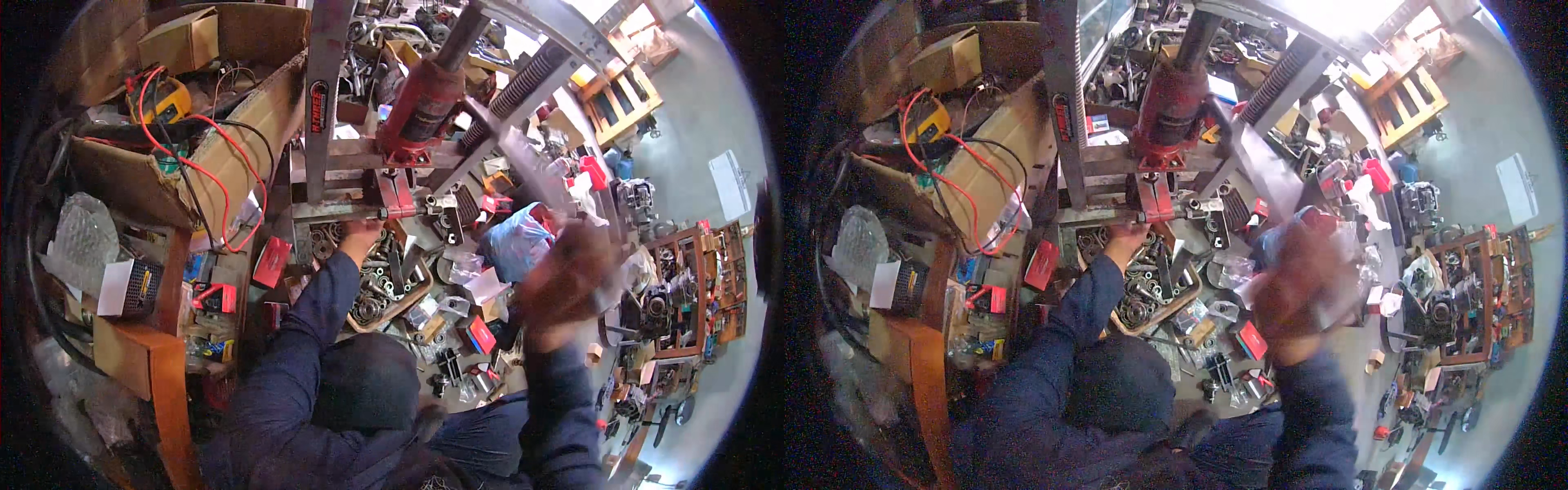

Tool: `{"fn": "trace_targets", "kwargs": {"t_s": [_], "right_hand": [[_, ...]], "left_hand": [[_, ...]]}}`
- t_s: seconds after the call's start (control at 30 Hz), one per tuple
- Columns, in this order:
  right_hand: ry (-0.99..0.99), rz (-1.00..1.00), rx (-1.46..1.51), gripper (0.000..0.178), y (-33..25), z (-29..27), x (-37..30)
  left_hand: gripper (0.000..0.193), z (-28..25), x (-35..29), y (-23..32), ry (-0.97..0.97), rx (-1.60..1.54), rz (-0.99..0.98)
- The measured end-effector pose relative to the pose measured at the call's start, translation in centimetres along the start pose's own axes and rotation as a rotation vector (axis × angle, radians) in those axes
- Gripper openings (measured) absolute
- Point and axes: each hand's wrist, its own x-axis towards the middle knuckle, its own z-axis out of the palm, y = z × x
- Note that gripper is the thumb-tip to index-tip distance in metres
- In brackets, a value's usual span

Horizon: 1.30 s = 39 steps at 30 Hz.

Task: The person operates a hydraulic press to push a metal component out of an engine part, handles a bearing, and measures a metal shaft with a ruler while sitting in a workshop.

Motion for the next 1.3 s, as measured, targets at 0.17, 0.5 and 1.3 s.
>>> {"fn": "trace_targets", "kwargs": {"t_s": [0.17,0.5,1.3], "right_hand": [[-0.592,-0.062,0.42,0.021,-4.5,-0.2,-11.3],[-0.234,-0.095,-0.069,0.033,-1.4,-0.6,-4.2],[-0.587,0.112,0.549,0.051,-2.9,-0.1,-11.8]], "left_hand": [[0.049,-3.3,1.6,3.5,-0.589,-0.046,-0.167],[0.04,-1.6,1.2,2.5,-0.209,0.0,-0.055],[0.055,0.7,0.8,2.1,-0.352,-0.164,-0.022]]}}
